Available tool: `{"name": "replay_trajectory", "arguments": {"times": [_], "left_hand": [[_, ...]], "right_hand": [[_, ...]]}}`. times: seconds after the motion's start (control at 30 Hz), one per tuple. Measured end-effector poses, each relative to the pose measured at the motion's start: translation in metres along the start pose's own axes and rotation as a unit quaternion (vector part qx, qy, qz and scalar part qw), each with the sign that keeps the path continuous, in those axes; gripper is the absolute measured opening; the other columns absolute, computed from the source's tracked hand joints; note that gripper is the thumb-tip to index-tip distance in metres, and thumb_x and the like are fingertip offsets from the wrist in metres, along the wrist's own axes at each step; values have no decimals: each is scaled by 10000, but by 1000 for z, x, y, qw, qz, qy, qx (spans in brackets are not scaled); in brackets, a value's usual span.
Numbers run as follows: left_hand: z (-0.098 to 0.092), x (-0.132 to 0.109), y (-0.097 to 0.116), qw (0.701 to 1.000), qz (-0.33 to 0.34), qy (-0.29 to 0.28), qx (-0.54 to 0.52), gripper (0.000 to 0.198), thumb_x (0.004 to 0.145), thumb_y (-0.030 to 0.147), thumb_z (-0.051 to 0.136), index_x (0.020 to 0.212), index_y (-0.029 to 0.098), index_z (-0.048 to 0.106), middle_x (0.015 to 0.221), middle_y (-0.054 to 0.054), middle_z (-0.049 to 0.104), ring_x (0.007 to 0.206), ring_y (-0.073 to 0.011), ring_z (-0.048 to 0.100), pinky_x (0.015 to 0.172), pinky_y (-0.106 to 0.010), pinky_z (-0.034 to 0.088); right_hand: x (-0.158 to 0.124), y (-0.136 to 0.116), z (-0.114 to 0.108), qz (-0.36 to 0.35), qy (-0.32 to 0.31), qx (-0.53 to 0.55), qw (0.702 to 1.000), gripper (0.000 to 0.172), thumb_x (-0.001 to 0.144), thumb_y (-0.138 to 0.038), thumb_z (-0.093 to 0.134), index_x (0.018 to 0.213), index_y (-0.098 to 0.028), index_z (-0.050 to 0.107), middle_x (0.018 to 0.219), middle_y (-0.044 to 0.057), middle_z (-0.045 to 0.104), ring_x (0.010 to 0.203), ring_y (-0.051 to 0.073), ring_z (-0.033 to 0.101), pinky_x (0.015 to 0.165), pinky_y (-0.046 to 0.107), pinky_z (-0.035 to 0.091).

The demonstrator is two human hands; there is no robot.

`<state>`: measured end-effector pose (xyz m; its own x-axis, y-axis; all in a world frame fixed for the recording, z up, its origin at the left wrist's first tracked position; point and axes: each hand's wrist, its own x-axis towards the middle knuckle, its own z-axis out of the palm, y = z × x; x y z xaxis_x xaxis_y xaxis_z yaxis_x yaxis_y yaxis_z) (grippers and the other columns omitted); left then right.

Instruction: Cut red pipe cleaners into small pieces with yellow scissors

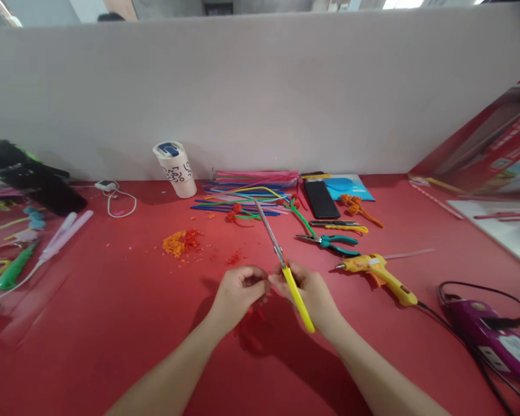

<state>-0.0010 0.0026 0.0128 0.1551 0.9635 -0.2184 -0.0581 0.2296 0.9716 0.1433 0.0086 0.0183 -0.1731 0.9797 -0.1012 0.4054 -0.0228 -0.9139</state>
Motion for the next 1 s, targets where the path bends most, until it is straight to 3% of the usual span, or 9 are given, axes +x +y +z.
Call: {"name": "replay_trajectory", "arguments": {"times": [0.1, 0.2, 0.37, 0.47, 0.73, 1.0], "left_hand": [[-7, 4, 2, 995, 16, 68, -68, 113, 632, 206, 597, 705, 122, 577, 479, 22, 549, 432, -86, 498, 460, -205, 404], [-13, 7, 7, 983, 35, 120, -137, 100, 629, 188, 606, 691, 120, 568, 523, 20, 560, 438, -69, 498, 445, -182, 394], [-19, 8, 10, 970, 37, 134, -198, 76, 628, 167, 609, 675, 118, 576, 561, 3, 588, 463, -65, 517, 455, -173, 402], [-20, 8, 11, 965, 43, 142, -216, 65, 618, 160, 616, 649, 122, 573, 539, 6, 585, 453, -64, 516, 451, -170, 401], [-21, 7, 12, 963, 52, 145, -219, 43, 642, 164, 602, 666, 129, 595, 565, 4, 600, 459, -57, 515, 453, -164, 402], [-20, 8, 11, 962, 73, 167, -204, 41, 648, 163, 592, 667, 128, 586, 550, 11, 585, 456, -66, 514, 462, -182, 405]], "right_hand": [[-3, 3, -7, -46, 2, -136, 990, 292, 674, -463, 499, 640, -184, 421, 529, -51, 394, 470, 77, 355, 446, 194, 269], [-7, 6, -12, -64, -21, -269, 961, 318, 704, -511, 447, 682, -194, 421, 511, -43, 440, 438, 93, 386, 440, 206, 237], [-12, 7, -7, -102, -51, -374, 920, 335, 774, -512, 334, 735, -192, 422, 570, 19, 556, 476, 142, 507, 447, 226, 217], [-12, 6, -4, -115, -53, -406, 905, 351, 789, -518, 301, 750, -191, 421, 582, 32, 575, 491, 156, 532, 445, 236, 204], [-11, 5, -3, -105, -68, -401, 908, 362, 780, -538, 314, 772, -192, 420, 606, 25, 593, 510, 158, 552, 445, 232, 209], [-12, 4, -3, -111, -55, -437, 891, 349, 782, -521, 317, 744, -190, 421, 586, 34, 593, 495, 166, 547, 435, 245, 183]]}}
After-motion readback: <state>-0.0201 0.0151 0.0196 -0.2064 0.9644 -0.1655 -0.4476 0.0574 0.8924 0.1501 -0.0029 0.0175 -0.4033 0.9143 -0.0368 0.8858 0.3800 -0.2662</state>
